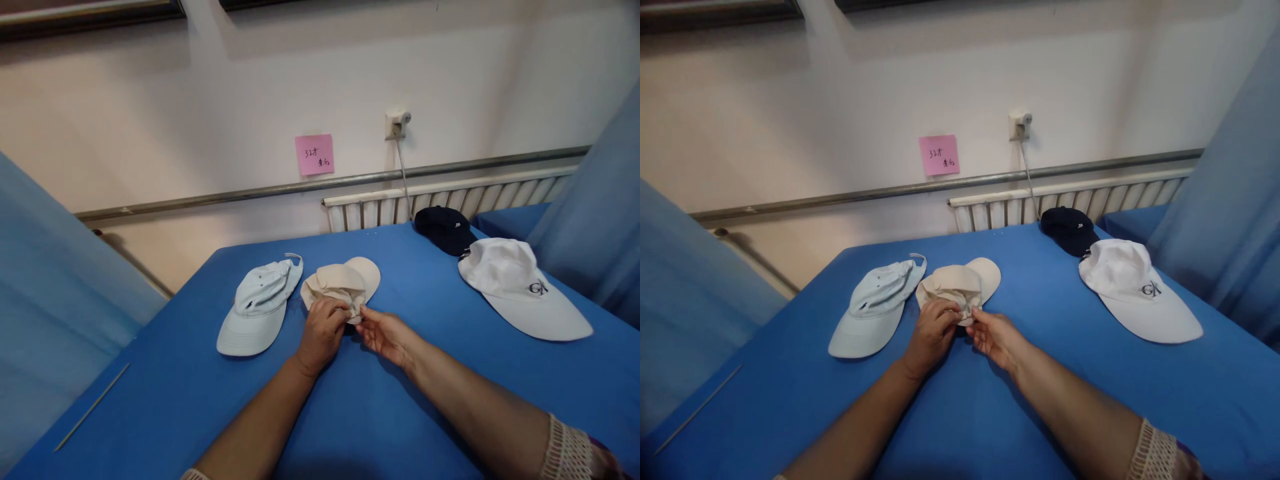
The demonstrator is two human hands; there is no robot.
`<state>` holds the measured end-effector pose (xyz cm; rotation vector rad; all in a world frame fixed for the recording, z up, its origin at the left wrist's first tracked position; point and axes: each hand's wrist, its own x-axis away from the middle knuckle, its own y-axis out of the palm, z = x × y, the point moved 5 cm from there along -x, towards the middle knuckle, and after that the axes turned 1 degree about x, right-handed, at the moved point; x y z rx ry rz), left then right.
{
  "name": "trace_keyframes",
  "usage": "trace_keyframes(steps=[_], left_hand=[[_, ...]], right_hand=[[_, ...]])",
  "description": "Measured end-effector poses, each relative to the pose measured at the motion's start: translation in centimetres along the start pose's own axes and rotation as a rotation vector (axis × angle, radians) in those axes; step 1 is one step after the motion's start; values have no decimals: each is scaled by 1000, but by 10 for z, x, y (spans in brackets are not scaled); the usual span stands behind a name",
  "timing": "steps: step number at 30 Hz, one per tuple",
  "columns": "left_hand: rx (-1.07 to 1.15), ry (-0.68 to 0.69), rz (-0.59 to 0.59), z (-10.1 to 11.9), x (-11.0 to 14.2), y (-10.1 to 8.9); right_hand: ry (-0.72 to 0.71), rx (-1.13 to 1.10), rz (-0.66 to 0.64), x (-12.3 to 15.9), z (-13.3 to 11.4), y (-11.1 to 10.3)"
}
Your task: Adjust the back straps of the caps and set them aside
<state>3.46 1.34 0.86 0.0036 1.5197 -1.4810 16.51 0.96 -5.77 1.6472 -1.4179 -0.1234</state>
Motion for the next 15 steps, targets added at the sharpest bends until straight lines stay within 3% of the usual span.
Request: trace_keyframes(steps=[6,15], left_hand=[[19,-15,-123,10,-1,7],[160,-323,-134,-2,10,5]], right_hand=[[-31,92,44,-9,-3,-9],[-262,261,130,-8,-18,-9]])
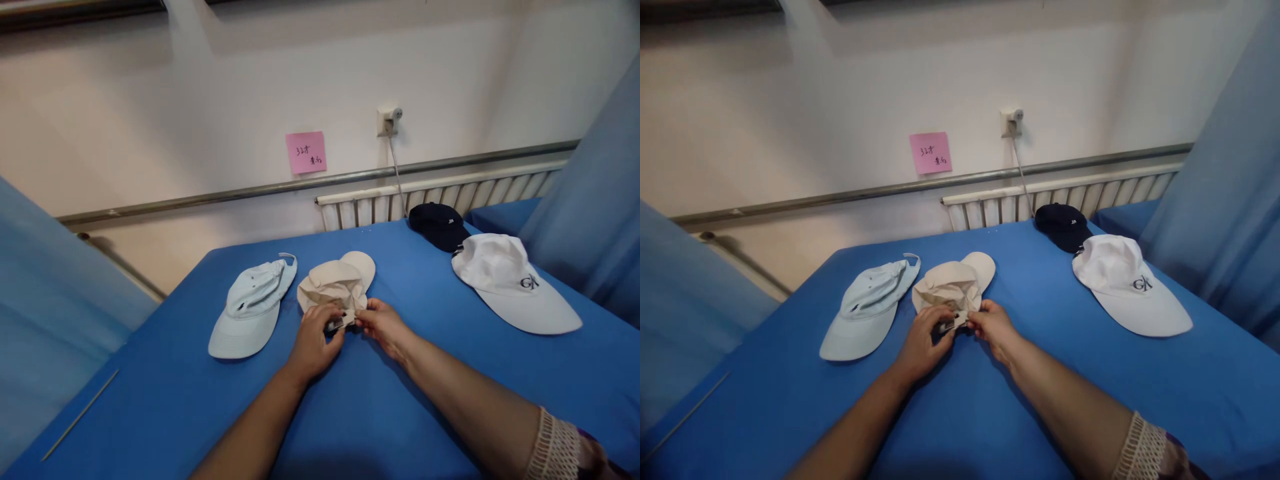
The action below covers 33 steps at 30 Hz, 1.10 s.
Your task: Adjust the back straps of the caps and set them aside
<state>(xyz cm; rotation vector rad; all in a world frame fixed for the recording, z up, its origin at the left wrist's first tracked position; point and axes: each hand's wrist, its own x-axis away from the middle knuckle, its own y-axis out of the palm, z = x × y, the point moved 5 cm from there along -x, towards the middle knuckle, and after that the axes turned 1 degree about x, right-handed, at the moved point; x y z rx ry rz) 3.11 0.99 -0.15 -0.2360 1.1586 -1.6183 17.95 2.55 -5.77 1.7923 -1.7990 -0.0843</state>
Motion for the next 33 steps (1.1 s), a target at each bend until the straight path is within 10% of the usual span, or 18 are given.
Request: trace_keyframes(steps=[33], left_hand=[[253,-190,-5,-20,-8,13]], right_hand=[[-229,109,-26,-1,8,6]])
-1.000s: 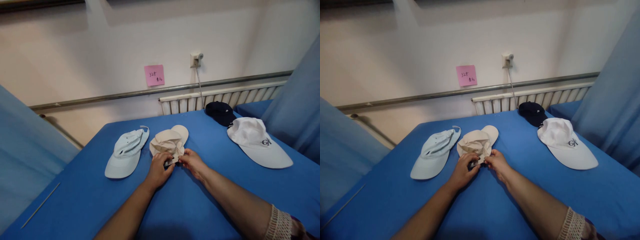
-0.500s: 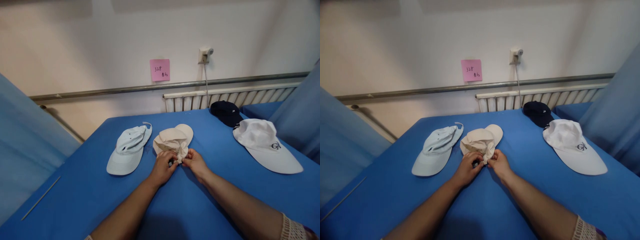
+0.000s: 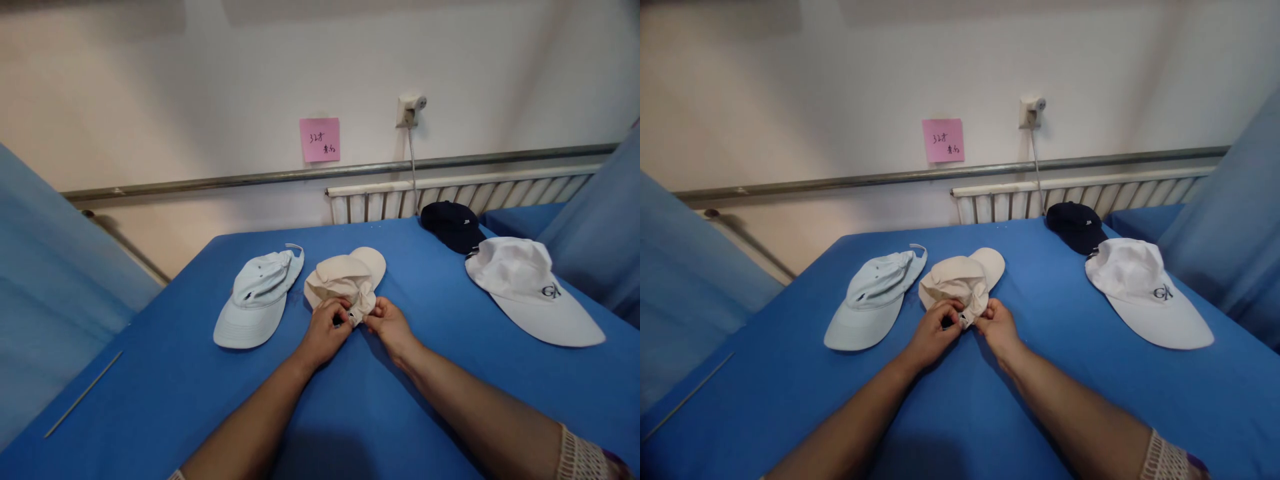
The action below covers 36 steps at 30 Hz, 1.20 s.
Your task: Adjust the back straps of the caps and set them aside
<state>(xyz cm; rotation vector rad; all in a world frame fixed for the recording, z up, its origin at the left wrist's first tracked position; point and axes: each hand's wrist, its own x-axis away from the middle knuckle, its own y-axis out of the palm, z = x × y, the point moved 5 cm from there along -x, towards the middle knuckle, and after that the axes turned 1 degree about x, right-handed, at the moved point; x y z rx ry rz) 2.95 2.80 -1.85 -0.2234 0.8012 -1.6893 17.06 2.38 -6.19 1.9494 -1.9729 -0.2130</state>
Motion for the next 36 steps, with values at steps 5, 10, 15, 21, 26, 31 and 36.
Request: trace_keyframes(steps=[5,10,15,21,26,31,36], left_hand=[[-13,-101,71,-6,-1,-1],[-51,-149,96,-10,-1,1],[-107,-191,118,-11,-1,0],[-124,-276,99,-15,-1,-1],[-40,-277,125,-14,0,-1],[1,-291,154,-11,0,-3],[1,-247,136,-10,0,-1]], right_hand=[[-27,-44,-30,1,0,5],[-25,-72,-21,1,2,7],[-36,-105,-27,0,4,9],[-86,-144,-84,-1,5,13],[-96,-183,-105,-3,5,13],[-63,-185,-63,2,0,12],[-40,-156,-13,4,-5,9]])
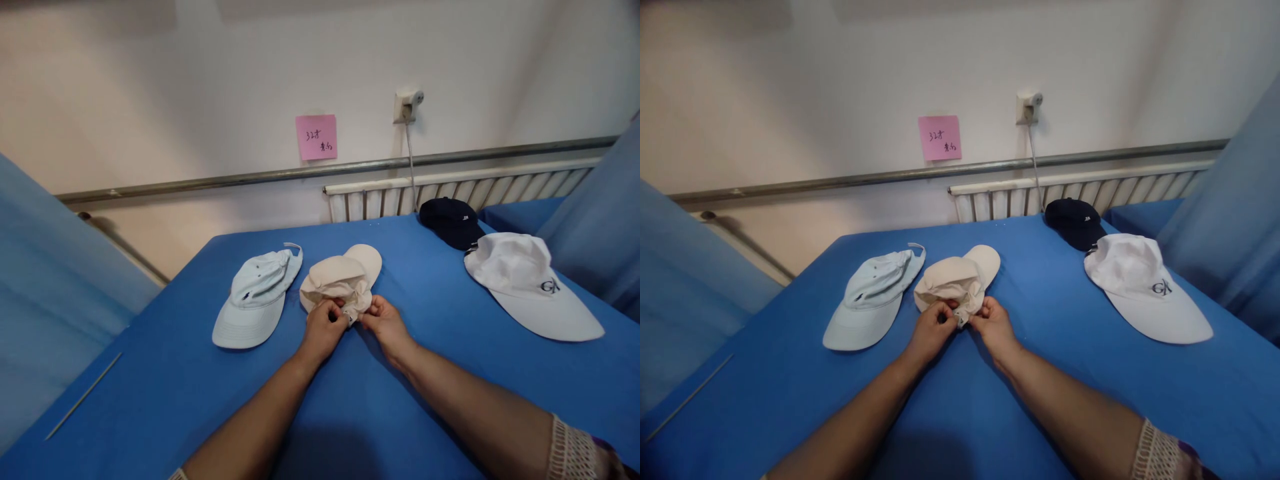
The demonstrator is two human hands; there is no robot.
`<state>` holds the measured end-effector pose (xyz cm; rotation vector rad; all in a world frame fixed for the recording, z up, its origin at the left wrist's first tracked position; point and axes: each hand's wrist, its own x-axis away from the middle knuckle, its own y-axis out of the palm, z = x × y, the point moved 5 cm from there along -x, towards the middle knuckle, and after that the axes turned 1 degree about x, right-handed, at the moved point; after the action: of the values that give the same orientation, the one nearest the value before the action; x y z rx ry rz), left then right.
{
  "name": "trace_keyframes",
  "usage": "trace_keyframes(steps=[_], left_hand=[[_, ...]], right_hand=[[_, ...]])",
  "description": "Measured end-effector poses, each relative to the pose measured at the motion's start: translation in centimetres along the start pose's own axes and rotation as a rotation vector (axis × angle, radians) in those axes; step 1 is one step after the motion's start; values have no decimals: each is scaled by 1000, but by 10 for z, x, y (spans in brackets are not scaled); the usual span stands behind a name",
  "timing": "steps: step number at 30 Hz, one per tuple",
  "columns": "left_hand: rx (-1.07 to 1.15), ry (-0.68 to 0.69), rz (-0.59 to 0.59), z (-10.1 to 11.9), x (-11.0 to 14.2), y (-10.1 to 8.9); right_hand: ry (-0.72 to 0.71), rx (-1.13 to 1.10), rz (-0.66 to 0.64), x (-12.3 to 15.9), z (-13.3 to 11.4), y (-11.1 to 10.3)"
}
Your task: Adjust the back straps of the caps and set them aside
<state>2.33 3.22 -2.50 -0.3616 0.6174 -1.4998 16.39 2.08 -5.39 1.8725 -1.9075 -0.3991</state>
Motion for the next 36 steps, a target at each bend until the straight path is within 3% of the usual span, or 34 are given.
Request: trace_keyframes(steps=[10,25,36], left_hand=[[27,109,-50,2,1,3],[20,-114,-2,-7,-3,3],[298,-158,-62,-15,-6,5]], right_hand=[[25,11,47,-2,2,-5],[-42,-26,-117,-3,1,6],[7,-36,-82,-2,-1,1]])
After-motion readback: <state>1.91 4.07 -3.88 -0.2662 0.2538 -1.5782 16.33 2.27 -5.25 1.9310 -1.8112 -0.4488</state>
